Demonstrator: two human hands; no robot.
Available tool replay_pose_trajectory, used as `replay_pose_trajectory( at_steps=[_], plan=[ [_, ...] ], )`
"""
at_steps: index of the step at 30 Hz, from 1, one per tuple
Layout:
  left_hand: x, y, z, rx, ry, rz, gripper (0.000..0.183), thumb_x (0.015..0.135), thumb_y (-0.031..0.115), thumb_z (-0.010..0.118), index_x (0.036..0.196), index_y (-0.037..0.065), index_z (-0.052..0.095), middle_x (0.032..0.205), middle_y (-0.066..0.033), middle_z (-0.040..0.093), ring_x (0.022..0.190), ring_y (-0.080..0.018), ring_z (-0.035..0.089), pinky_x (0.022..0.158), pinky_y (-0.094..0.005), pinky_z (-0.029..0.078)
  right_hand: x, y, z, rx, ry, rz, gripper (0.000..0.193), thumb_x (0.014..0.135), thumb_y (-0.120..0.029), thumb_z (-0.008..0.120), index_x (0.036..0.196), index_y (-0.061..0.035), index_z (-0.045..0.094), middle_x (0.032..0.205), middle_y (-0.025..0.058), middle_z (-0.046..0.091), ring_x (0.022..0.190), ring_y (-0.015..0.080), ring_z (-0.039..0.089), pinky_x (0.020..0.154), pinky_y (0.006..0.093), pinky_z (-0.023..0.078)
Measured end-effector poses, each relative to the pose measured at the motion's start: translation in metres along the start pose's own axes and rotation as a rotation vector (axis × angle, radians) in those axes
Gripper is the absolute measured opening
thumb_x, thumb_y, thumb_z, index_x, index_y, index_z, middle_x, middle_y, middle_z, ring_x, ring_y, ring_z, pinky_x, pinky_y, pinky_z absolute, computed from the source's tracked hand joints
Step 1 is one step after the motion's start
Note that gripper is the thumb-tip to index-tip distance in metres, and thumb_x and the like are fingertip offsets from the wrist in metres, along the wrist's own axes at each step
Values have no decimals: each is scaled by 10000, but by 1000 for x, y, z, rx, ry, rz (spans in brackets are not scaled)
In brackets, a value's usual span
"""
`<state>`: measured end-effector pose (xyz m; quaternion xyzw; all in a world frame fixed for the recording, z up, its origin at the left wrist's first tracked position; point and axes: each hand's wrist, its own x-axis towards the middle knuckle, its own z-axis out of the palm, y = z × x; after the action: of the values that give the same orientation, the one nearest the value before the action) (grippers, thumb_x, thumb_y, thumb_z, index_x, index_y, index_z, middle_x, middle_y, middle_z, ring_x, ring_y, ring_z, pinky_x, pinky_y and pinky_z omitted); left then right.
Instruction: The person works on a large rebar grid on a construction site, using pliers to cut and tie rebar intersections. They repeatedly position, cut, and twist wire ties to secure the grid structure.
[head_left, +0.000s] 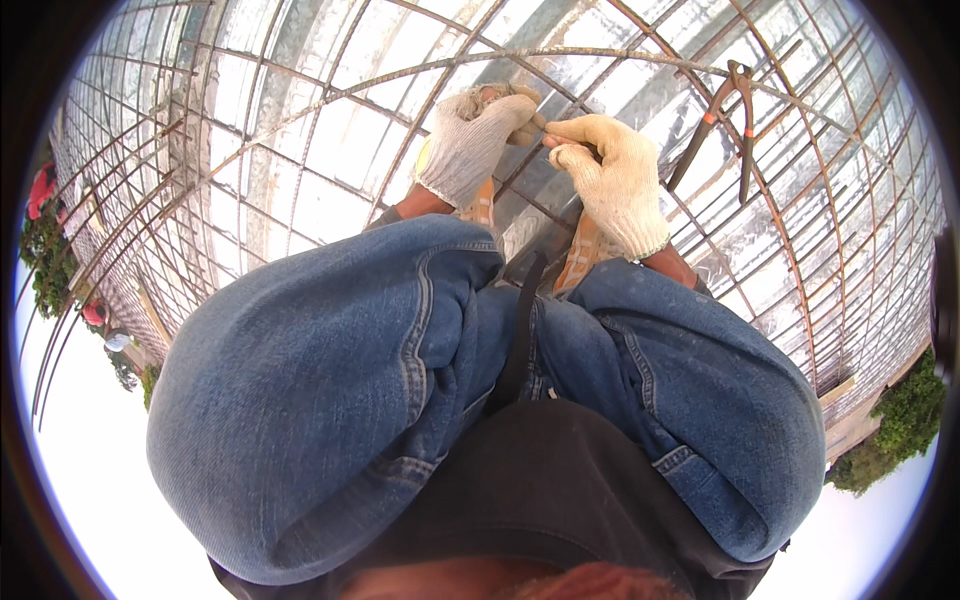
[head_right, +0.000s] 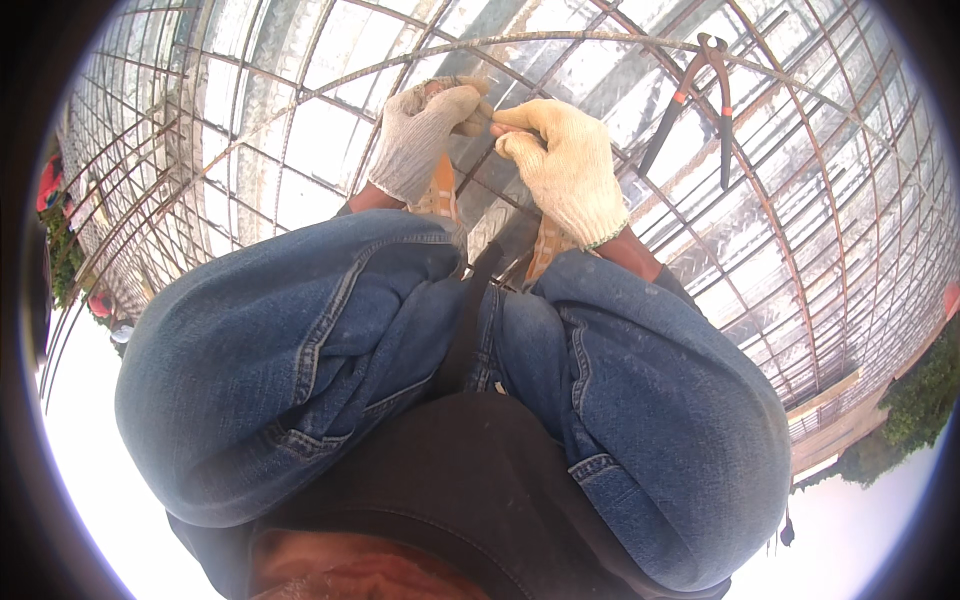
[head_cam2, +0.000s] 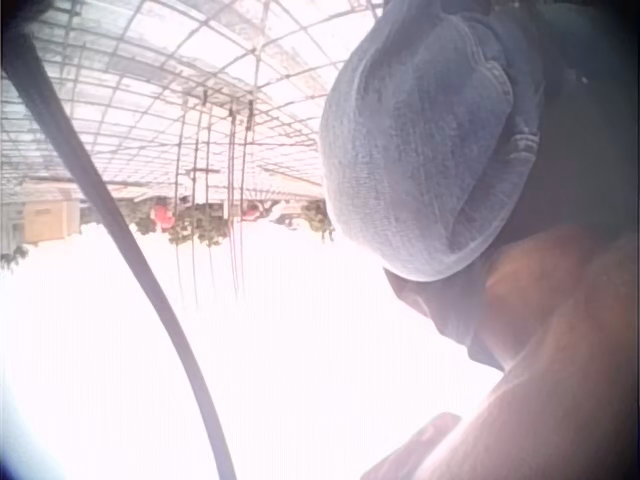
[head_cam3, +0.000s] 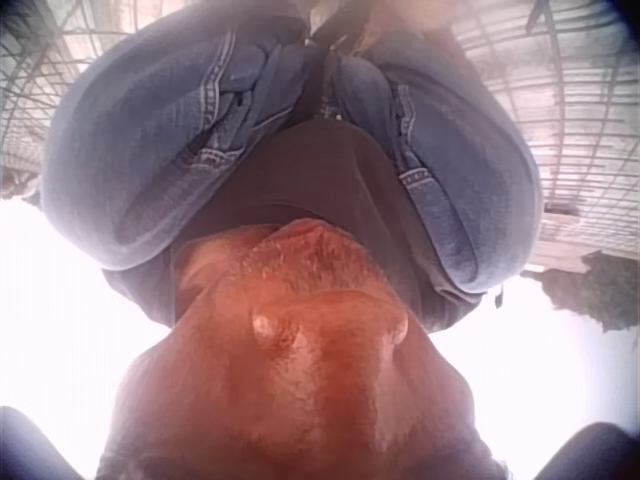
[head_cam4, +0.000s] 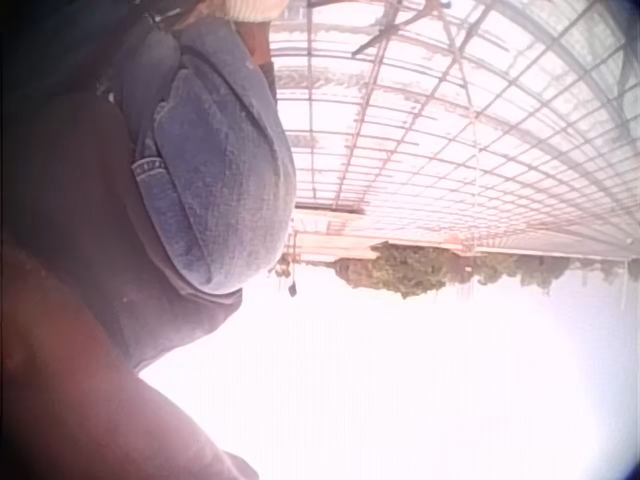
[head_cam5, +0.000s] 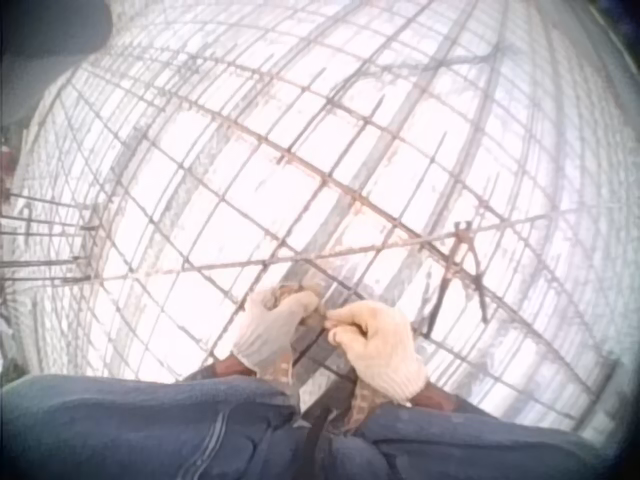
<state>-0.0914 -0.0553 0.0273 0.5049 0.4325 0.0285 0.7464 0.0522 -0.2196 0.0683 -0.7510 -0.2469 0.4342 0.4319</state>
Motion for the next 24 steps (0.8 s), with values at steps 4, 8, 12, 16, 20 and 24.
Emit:
replay_pose_trajectory(
  at_steps=[4, 8, 12, 16, 20, 24],
  plan=[
    [-1, 1, 7, -182, 21, -59, 293, 1085, 222, 795, 1268, -6, 815, 1069, -123, 854, 953, -177, 819, 875, -324, 673, 6, 1, -5, 173, -46, 99, 316, 1014, -48, 716, 1302, 51, 798, 1124, 153, 871, 1014, 176, 826, 901, 316, 648],
    [3, -2, 6, -213, 65, 23, 329, 1086, 230, 793, 1304, -16, 792, 1096, -125, 851, 967, -193, 824, 895, -355, 685, 19, -1, -18, 88, -101, 65, 323, 1028, -96, 716, 1315, 17, 814, 1112, 123, 873, 984, 151, 816, 882, 319, 640],
    [4, 1, 11, -169, 54, 41, 415, 1100, 226, 764, 1427, -25, 722, 1259, -163, 814, 1136, -236, 803, 994, -393, 662, 44, -14, -41, -212, -63, -133, 286, 1032, -204, 754, 1270, -80, 856, 1083, 107, 868, 940, 177, 824, 847, 349, 636],
    [2, -5, 1, -86, 84, -60, 500, 1127, 221, 730, 1547, -31, 631, 1395, -224, 762, 1274, -296, 775, 1061, -425, 655, 91, -25, -71, -740, 115, -567, 245, 1060, -184, 754, 1274, -101, 840, 1089, 105, 844, 938, 239, 827, 865, 381, 652],
    [7, -11, -8, -243, 46, -135, 514, 1127, 227, 741, 1545, -42, 608, 1451, -246, 725, 1296, -349, 762, 1085, -445, 658, 123, -40, -69, -1191, 16, -660, 170, 960, -101, 640, 1081, -75, 757, 1090, 163, 743, 1013, 364, 751, 851, 480, 610],
    [13, -7, -18, -415, 39, -309, 504, 1135, 217, 728, 1536, -56, 589, 1522, -268, 664, 1383, -391, 702, 1171, -481, 616, 163, -33, -54, -1174, -216, -881, 135, 969, -119, 641, 893, -63, 738, 905, 180, 722, 902, 375, 746, 813, 508, 599]
  ],
)
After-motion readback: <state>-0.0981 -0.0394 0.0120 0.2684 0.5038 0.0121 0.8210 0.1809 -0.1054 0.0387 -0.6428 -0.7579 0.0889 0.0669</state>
